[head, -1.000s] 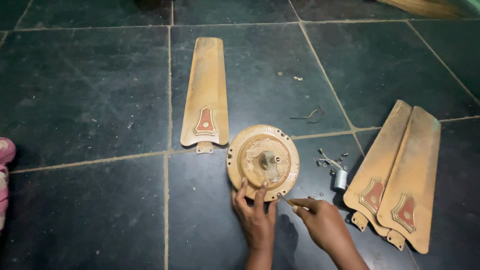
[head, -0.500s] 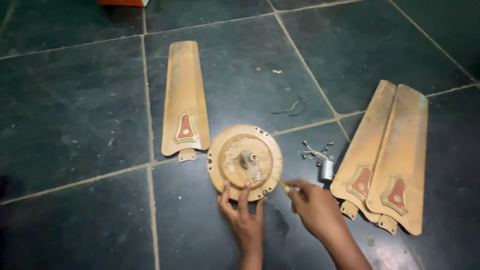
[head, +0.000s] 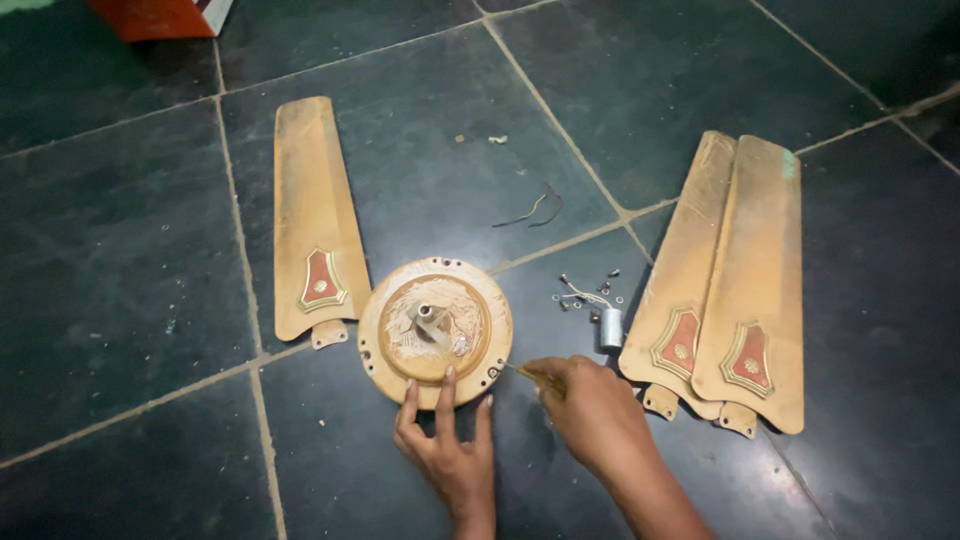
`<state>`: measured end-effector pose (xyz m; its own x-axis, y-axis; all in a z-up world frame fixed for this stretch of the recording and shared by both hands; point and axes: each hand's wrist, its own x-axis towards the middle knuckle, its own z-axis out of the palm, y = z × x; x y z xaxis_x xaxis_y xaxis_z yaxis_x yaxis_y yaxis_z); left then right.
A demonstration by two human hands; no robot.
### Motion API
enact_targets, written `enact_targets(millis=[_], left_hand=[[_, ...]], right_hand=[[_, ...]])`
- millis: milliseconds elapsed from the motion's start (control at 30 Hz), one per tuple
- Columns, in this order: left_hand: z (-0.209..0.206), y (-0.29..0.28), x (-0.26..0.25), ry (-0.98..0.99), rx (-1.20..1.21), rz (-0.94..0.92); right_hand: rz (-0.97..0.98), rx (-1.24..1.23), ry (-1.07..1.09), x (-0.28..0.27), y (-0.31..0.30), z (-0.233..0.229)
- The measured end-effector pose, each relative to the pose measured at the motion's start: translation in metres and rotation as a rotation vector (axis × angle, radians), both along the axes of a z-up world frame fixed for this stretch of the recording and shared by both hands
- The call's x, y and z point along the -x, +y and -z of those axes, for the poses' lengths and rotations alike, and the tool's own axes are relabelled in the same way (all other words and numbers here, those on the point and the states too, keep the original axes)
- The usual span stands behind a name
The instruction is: The person assembles an electric fan by attaching a fan blade to the central hub using a screwdriver. They insert screws and tighten them to secure the blade in place.
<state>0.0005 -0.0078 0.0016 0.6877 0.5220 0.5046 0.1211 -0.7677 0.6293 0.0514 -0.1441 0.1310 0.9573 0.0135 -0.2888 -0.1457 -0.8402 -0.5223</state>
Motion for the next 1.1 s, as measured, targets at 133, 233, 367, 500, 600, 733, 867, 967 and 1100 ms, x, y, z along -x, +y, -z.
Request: enact_targets(millis=[133, 233, 367, 500, 600, 733, 867, 967, 1100], left_hand=[[0.0, -0.004, 0.003, -0.014, -0.03, 0.017], [0.003, -0.005, 0.003, 0.032, -0.114, -0.01], [0.008, -0.005, 0.002, 0.035, -0.111, -0.028], [0.01, -0.005, 0.001, -0.002, -0.012, -0.034], [0.007, -0.005, 0.001, -0.101, 0.099, -0.008], [0.0, -0.004, 0.001, -0.078, 0.05, -0.044], [-0.003, -0.003, 0.002, -0.108, -0.023, -0.053], [0.002, -0.003, 0.0, -0.099, -0.11, -0.026], [0.01, -0.005, -0.003, -0.033, -0.168, 0.023]], right_hand=[[0.025, 0.022, -0.081, -0.002, -0.003, -0.004], [0.043, 0.044, -0.043, -0.005, -0.005, -0.006], [0.054, 0.025, 0.007, -0.005, -0.001, -0.007], [0.047, 0.044, 0.012, -0.004, -0.002, -0.006], [0.028, 0.027, -0.044, -0.006, -0.004, -0.005], [0.006, -0.028, -0.061, -0.004, -0.002, -0.005], [-0.013, -0.045, -0.03, -0.003, 0.003, -0.006], [-0.027, -0.052, -0.034, -0.001, 0.005, -0.006], [-0.058, -0.082, -0.061, 0.002, 0.008, -0.003]])
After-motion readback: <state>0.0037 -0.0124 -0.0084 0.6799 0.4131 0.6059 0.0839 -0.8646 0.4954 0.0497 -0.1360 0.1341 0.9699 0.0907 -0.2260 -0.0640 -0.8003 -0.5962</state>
